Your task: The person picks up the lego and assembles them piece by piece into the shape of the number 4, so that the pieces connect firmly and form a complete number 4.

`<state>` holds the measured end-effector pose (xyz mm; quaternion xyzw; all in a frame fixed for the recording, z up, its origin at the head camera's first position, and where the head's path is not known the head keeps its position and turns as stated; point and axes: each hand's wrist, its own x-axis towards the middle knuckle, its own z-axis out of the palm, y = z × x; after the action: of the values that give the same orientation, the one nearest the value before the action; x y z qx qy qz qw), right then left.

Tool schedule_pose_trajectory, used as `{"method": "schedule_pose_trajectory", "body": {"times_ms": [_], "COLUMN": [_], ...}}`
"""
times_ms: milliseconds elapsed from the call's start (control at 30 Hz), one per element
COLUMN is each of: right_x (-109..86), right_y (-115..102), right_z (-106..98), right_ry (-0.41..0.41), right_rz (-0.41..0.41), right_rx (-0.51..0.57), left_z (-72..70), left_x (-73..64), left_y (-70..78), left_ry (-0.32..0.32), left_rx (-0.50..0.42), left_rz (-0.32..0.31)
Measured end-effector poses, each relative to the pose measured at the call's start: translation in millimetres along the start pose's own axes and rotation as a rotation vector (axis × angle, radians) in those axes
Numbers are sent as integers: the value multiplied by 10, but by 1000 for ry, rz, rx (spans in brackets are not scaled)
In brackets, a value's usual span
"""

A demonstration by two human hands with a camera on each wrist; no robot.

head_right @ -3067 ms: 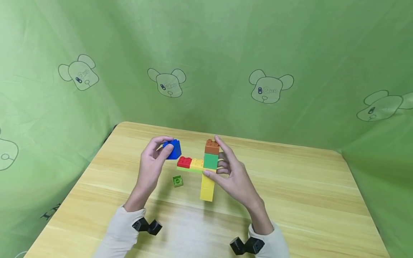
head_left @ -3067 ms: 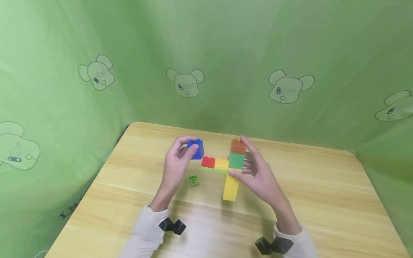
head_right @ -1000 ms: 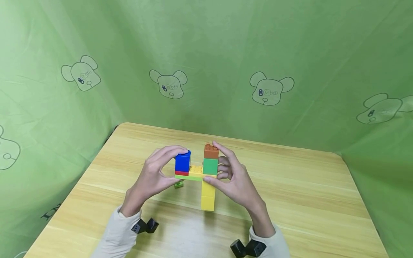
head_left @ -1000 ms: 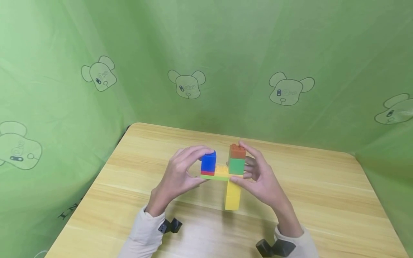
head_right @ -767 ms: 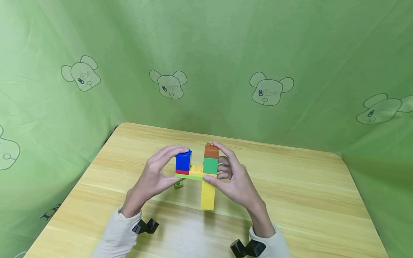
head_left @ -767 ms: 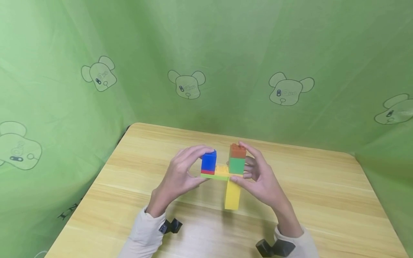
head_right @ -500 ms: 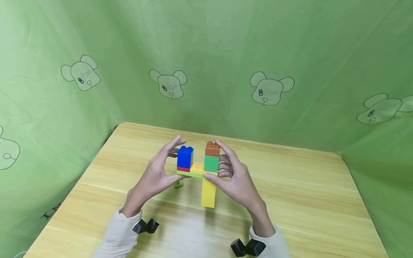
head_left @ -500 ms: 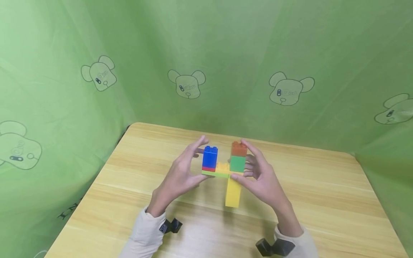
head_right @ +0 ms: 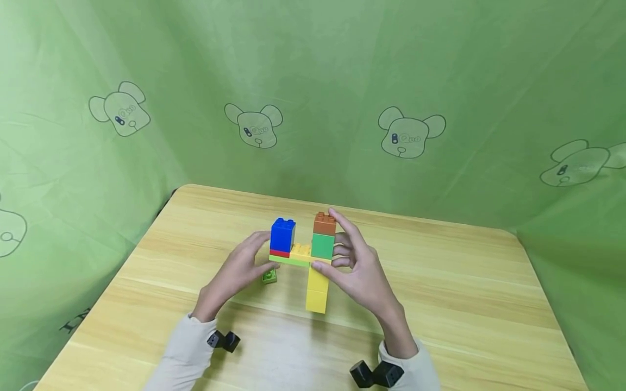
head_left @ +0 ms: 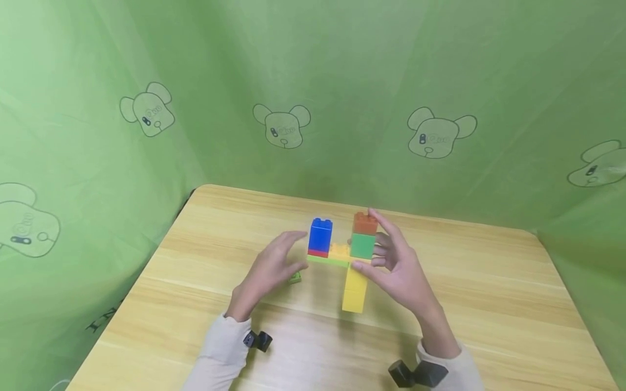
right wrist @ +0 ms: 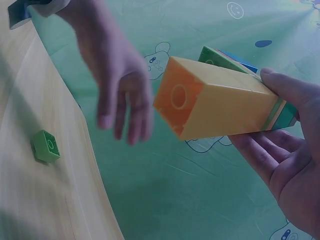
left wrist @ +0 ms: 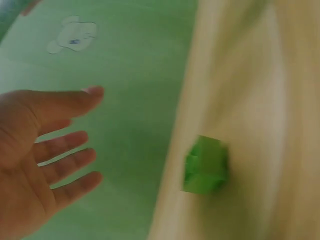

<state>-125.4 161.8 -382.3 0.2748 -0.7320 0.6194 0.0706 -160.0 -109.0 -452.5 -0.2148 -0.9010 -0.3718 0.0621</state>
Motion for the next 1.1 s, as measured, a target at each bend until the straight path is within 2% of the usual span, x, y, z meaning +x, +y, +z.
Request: {"method": "schedule_pose_trajectory", "body": {"times_ms": [67,200,333,567,833,967,1100], "right_x": [2,6,8,7,3,5,7], "right_y": [-1,-4,-4,-8,-7,-2,-1], "right_z": [-1,-1,-2,-1,-1,-4,-3], "right_ry": [0,-3,-3,-1,1,6,11], "right_rz": [1,-2,0,-3,-11,-31,-54], "right_rx": [-3,-3,0,1,10,13,22], "left_z": [65,185,275,356,351,353,342], "left_x": [-15,-55,-87,-121,-173,-199,-211], "left_y": [-53,-118,-143,-171,-190,-202,-216], "left_ry": [-55,-160,-212,-228,-273,-256,-220], "left_rx": [56,113,132,137,170,148,127], "left_rz": [-4,-36,-56,-55,-5,-13,-47]}}
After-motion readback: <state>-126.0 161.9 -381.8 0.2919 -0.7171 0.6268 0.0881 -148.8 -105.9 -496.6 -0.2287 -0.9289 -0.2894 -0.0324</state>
